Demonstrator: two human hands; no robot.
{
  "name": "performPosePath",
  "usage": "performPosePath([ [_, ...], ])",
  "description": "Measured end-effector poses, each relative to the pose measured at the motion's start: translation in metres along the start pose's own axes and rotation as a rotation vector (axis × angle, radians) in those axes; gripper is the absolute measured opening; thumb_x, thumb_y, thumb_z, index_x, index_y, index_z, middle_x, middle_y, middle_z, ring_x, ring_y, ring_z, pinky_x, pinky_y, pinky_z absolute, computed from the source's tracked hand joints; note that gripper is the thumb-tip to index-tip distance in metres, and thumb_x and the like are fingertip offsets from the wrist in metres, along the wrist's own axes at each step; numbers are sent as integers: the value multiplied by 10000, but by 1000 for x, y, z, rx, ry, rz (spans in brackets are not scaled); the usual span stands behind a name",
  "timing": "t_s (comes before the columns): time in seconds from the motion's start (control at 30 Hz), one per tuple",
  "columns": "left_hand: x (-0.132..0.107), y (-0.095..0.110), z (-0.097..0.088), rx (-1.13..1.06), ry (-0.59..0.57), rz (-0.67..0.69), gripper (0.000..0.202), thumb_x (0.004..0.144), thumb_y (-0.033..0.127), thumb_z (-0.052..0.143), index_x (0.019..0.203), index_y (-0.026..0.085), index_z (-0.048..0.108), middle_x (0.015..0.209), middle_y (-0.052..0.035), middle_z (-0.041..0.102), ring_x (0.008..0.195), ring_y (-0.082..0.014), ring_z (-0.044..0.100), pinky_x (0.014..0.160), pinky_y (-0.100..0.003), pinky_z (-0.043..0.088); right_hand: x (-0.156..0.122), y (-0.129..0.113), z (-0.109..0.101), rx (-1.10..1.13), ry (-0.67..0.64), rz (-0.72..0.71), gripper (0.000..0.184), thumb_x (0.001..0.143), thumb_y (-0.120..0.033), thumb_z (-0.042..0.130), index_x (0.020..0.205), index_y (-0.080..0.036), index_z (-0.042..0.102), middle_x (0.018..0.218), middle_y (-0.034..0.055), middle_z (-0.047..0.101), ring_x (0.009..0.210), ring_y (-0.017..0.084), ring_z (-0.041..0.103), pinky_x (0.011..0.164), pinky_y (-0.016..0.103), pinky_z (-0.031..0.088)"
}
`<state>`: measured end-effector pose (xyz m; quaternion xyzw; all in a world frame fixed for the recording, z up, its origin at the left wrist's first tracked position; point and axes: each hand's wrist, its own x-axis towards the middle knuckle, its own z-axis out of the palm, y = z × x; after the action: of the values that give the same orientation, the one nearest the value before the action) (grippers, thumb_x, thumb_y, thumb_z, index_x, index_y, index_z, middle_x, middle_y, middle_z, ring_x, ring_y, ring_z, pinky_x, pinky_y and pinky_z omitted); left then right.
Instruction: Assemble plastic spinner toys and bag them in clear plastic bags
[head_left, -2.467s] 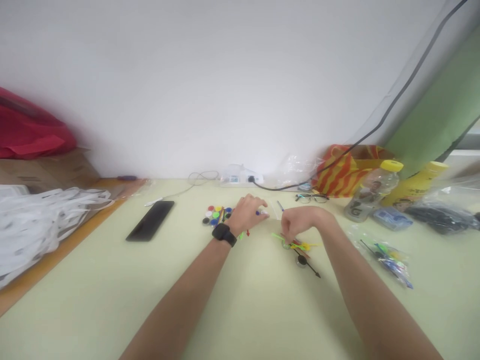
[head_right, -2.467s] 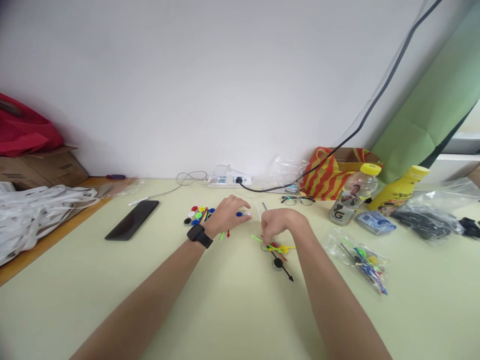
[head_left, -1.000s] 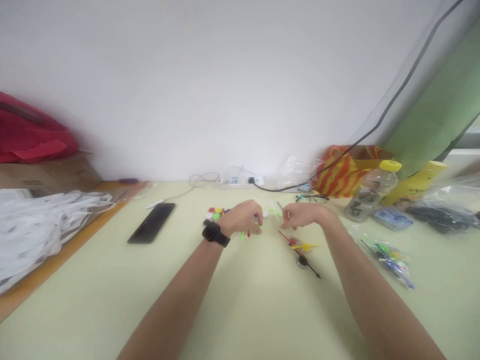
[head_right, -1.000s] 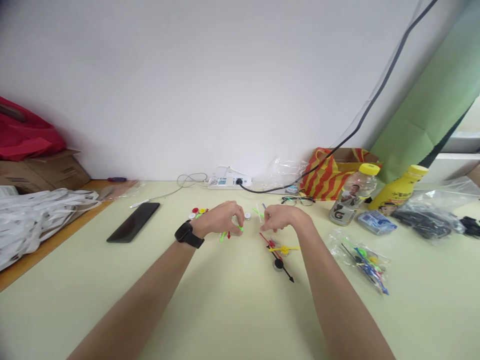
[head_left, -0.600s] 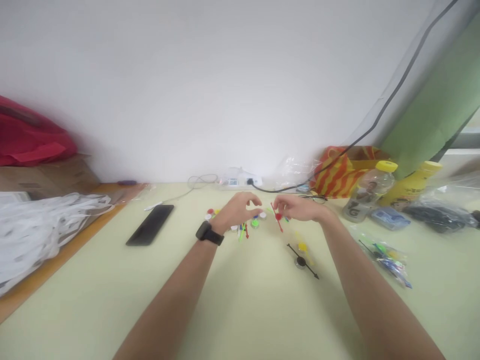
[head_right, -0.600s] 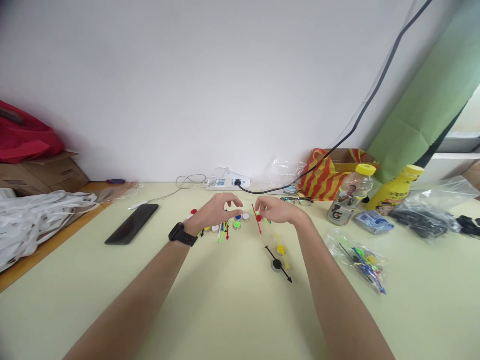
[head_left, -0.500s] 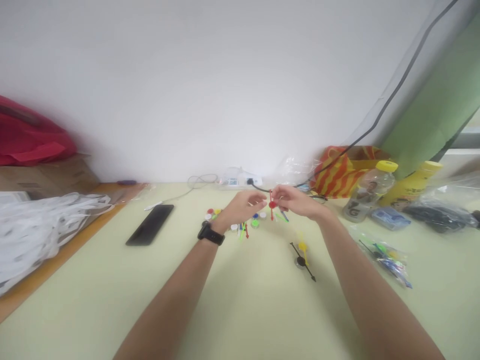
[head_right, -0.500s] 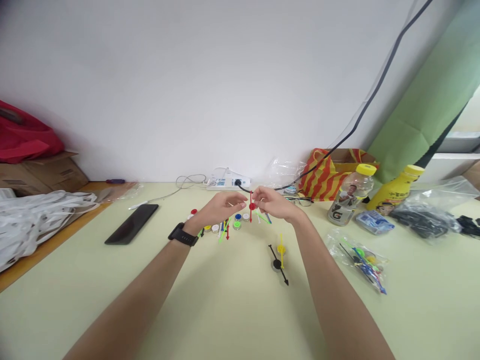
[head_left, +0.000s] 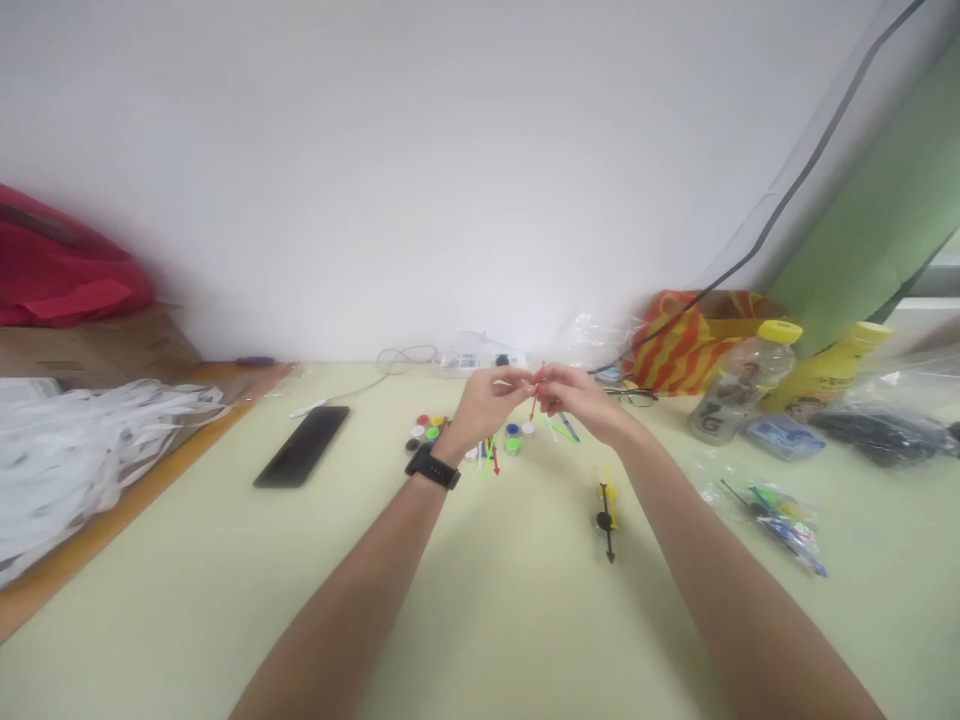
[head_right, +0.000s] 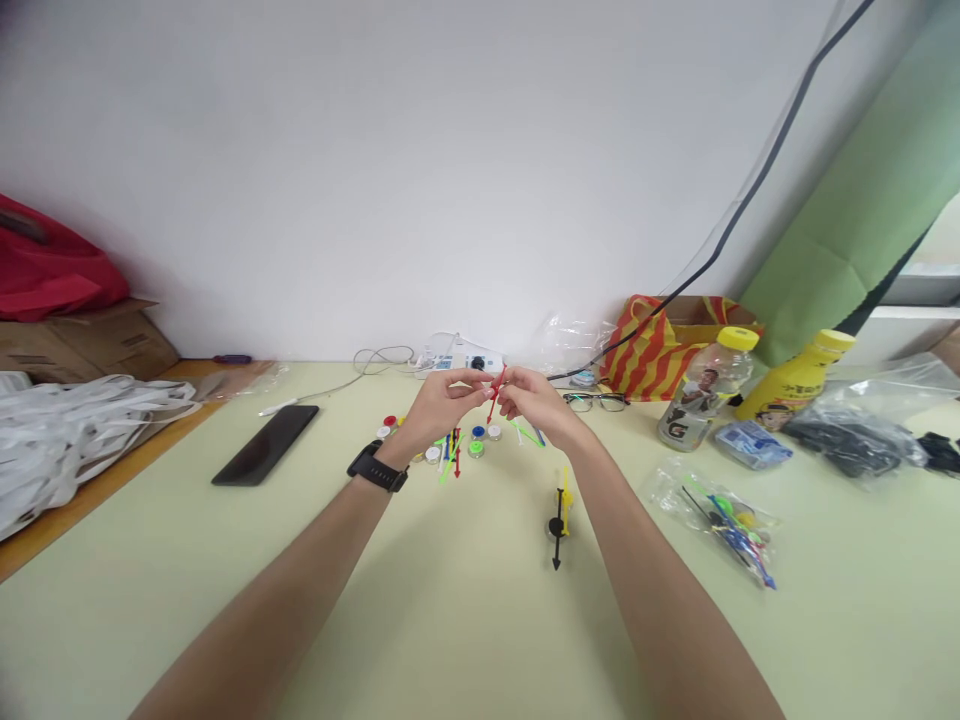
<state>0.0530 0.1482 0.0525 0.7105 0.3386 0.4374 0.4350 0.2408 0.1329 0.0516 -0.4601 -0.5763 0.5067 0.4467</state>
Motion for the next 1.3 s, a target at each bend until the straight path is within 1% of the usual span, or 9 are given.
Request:
performPosePath([
  [0.27,4,-14,-3,39,-47,78,233,806,371,799,866,154,740,991,-90,744,849,-196,733,784,-334,620,-2,4,-1,22,-79,38,148,764,-257,683,897,-204,646,789,19,690,775,170,676,770,317,543],
  [0.37,3,-17,-3,71,-116,75,233,850,360,754,979,166,737,1022,-88,751,833,-184,732,751,-310,619,-2,9,0,1,-116,44,151,749,-276,676,856,-210,592,767,8,664,769,174,660,745,315,532],
  [0.5,1,-21,0,159,-158,87,199,887,312,675,1019,179,743,1149,-87,725,843,-165,726,706,-256,600,0,17,-1,-202,-90,30,110,796,-315,549,826,-219,503,679,-30,540,629,126,530,582,238,427],
  [0.6,-2,-24,6,240,-177,82,151,862,266,649,932,168,739,1073,-73,726,819,-160,724,640,-218,563,2,25,-3,-356,-59,52,116,835,-302,450,852,-216,527,684,-32,511,565,114,440,517,227,345],
  [0.73,-10,-26,14,341,-283,26,114,819,276,681,814,162,692,795,-27,709,696,-154,684,545,-211,489,5,33,-12,-581,-5,111,147,832,-240,508,953,-206,585,811,11,618,686,148,532,588,240,384],
  [0.87,-16,-26,15,429,-464,62,116,784,235,710,882,180,737,814,-22,724,690,-159,658,573,-243,476,2,28,-29,-823,1,170,162,797,-191,622,958,-192,606,907,56,676,805,184,584,650,250,401],
  [1.03,-14,-30,8,657,-465,187,63,785,271,742,769,214,762,857,-53,714,951,-248,633,781,-319,491,-17,1,-55,-980,-178,295,115,690,-147,729,762,-191,651,822,50,711,740,190,640,607,253,433],
  [1.2,-11,-28,-10,732,-385,200,213,787,321,770,984,242,752,1066,-52,706,1064,-269,558,886,-355,463,-31,-9,-61,-921,-455,745,260,668,-293,815,810,-175,631,726,78,743,703,221,728,626,287,570],
  [1.3,-10,-26,-24,747,-436,125,344,742,353,808,1068,265,742,1116,-43,698,1078,-280,548,872,-347,455,-29,-5,-56,-865,-490,771,309,619,-212,812,860,-171,622,746,77,762,743,228,756,637,270,593],
])
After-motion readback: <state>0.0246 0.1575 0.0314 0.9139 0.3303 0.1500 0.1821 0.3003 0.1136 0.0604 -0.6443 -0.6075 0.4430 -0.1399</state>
